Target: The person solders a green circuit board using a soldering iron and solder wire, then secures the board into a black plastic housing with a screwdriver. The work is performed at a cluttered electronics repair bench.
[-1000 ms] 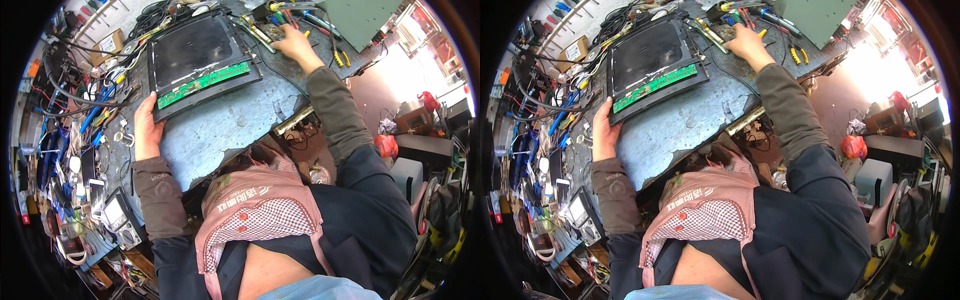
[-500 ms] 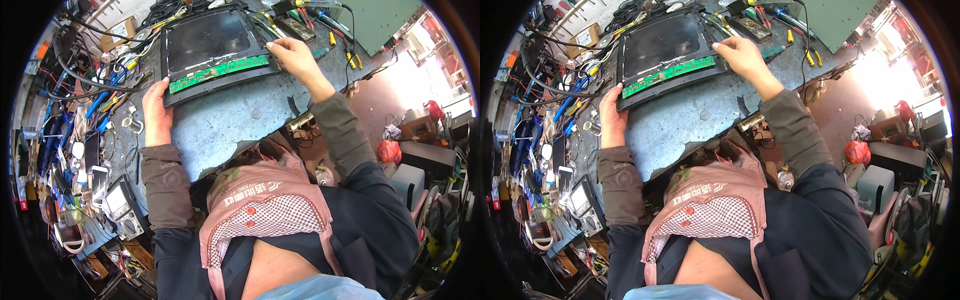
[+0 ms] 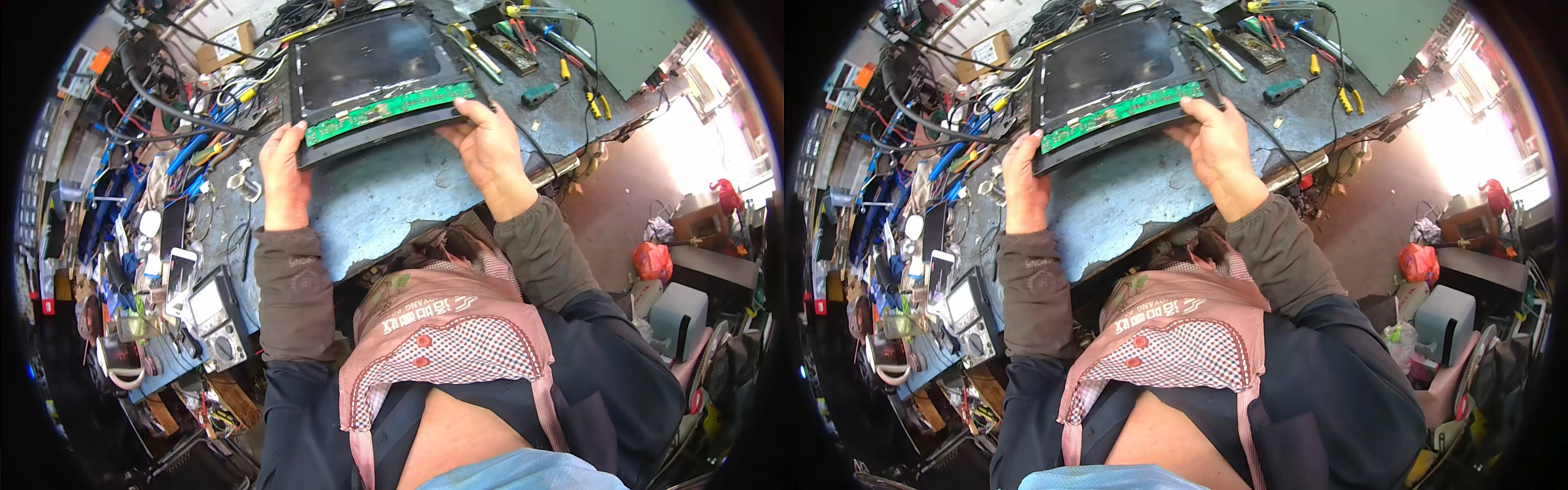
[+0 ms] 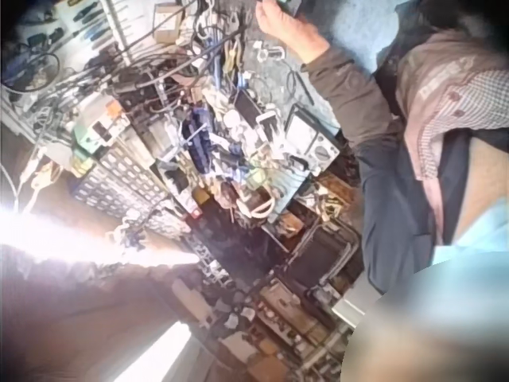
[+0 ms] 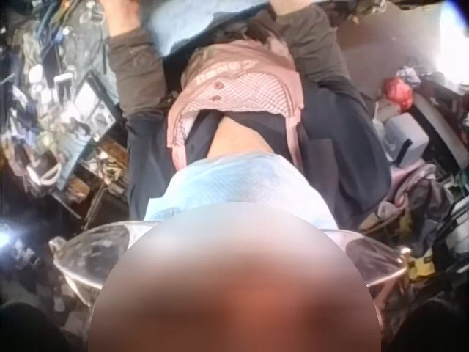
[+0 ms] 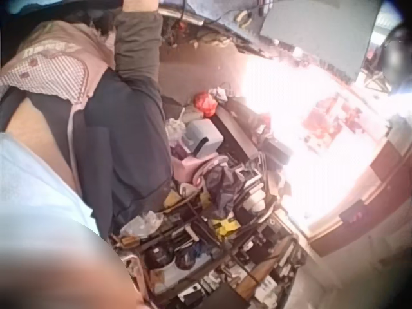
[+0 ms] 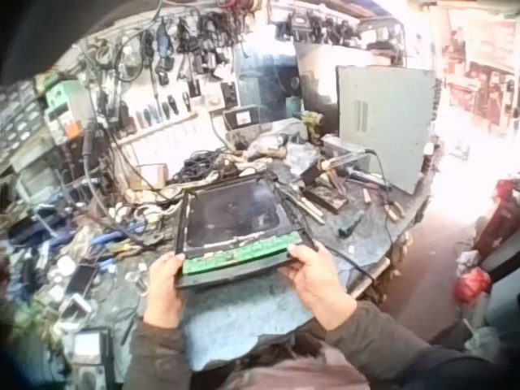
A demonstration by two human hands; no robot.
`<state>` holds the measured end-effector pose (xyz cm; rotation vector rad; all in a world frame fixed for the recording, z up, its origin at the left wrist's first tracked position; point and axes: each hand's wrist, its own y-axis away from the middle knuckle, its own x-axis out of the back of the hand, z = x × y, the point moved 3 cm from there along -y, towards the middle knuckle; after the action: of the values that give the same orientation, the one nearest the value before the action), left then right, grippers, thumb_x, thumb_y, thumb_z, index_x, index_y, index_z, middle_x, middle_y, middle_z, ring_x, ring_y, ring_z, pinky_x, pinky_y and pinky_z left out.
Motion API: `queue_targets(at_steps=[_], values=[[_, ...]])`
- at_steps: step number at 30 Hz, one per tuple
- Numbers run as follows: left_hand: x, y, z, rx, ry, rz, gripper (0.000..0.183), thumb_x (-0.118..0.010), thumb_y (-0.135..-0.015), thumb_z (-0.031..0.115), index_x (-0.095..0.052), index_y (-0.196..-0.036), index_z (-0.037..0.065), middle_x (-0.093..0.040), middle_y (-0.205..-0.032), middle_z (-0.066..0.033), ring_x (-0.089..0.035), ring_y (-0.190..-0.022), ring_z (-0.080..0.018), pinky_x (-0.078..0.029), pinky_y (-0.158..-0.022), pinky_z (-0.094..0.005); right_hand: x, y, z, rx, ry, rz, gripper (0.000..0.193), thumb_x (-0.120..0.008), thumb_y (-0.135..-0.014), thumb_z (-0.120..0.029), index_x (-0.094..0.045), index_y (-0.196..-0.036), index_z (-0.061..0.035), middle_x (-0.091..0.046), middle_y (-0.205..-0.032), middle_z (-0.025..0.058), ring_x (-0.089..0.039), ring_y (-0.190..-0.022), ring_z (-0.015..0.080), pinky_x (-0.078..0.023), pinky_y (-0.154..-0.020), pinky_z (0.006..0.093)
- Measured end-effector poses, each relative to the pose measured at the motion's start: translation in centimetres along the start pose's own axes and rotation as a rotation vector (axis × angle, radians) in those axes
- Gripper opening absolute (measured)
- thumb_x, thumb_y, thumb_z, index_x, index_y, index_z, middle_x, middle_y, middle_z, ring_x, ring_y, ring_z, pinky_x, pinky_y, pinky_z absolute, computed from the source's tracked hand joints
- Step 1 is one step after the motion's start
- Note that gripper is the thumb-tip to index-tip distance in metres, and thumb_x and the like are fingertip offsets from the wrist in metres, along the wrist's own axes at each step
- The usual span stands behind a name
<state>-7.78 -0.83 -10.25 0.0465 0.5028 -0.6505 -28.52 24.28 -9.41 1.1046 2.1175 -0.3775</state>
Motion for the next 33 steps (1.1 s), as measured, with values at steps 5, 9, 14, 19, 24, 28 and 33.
queue_targets(at_steps=[5, 9, 14, 19, 24, 28, 33], values=[[-1.9, 1.9, -0.7, 0.08, 0.028, -0.029, 0.007, -0.075, -0.1, 0.008, -0.073, -0.107, 0.004, -0.076, -0.099, -0.0055, -0.073, -0.089, -0.0156, -0.058, -0.081, -0.0312, -1.1, -0.3, -1.4, 0.303, -0.182, -0.044, 0.031, -0.07, -0.09, 0.007, -0.064, -0.118, -0.004, -0.074, -0.1, 0.0066, -0.072, -0.089, 0.0208, -0.059, -0.08, 0.0368], [-2.7, 2.7, -0.7, 0.059, 0.077, -0.085, 0.016, -0.07, -0.103, 0.008, -0.07, -0.117, 0.001, -0.078, -0.108, -0.0083, -0.075, -0.095, -0.0181, -0.061, -0.088, -0.0326, -1.2, 1.2, -2.7, 0.351, -0.193, -0.17, 0.034, -0.064, -0.088, 0.012, -0.065, -0.12, -0.0007, -0.073, -0.108, 0.0083, -0.07, -0.1, 0.0218, -0.055, -0.095, 0.0374], [-7.2, 4.7, -0.3, 0.048, 0.228, -0.216, 0.032, -0.059, -0.105, 0.003, -0.063, -0.136, -0.003, -0.075, -0.128, -0.0136, -0.073, -0.116, -0.0227, -0.058, -0.105, -0.037, -0.6, 4.1, -6.9, 0.525, -0.161, -0.233, 0.032, -0.063, -0.088, 0.006, -0.066, -0.119, -0.0016, -0.073, -0.115, 0.0104, -0.07, -0.105, 0.0248, -0.055, -0.102, 0.042], [-12.5, 6.4, -2.7, 0.012, 0.279, -0.379, 0.041, -0.063, -0.104, -0.003, -0.052, -0.143, -0.001, -0.07, -0.136, -0.0148, -0.07, -0.124, -0.0238, -0.056, -0.111, -0.0389, 0.3, 6.0, -9.8, 0.745, -0.202, -0.151, 0.042, -0.067, -0.096, -0.002, -0.067, -0.139, -0.0025, -0.072, -0.129, 0.0111, -0.07, -0.118, 0.0264, -0.055, -0.107, 0.0447], [-16.7, 8.4, -6.1, 0.064, 0.268, -0.408, 0.047, -0.062, -0.104, -0.006, -0.045, -0.147, -0.002, -0.066, -0.142, -0.0163, -0.067, -0.129, -0.0248, -0.053, -0.115, -0.0412, 2.5, 7.6, -11.8, 0.777, 0.052, 0.054, 0.043, -0.072, -0.099, 0.001, -0.065, -0.141, -0.002, -0.073, -0.129, 0.0117, -0.072, -0.113, 0.0253, -0.06, -0.1, 0.0429], [-19.5, 9.5, -7.5, 0.235, 0.191, -0.462, 0.053, -0.065, -0.104, -0.002, -0.041, -0.15, -0.003, -0.069, -0.135, -0.0162, -0.07, -0.118, -0.0214, -0.057, -0.104, -0.0387, 4.5, 8.2, -14.3, 0.844, 0.031, 0.073, 0.045, -0.068, -0.095, 0.007, -0.066, -0.139, -0.0011, -0.074, -0.128, 0.0126, -0.074, -0.108, 0.0264, -0.063, -0.096, 0.042], [-17.8, 7.8, -5.5, -0.493, -0.917, -0.491, 0.036, -0.076, -0.095, 0.011, -0.066, -0.129, 0.003, -0.072, -0.117, -0.0122, -0.071, -0.102, -0.0282, -0.059, -0.089, -0.0417, 7.4, 10.1, -16.9, 0.971, 0.138, 0.085, 0.043, -0.067, -0.095, 0.007, -0.067, -0.137, 0.0001, -0.074, -0.127, 0.0147, -0.074, -0.108, 0.027, -0.063, -0.097, 0.0413]])
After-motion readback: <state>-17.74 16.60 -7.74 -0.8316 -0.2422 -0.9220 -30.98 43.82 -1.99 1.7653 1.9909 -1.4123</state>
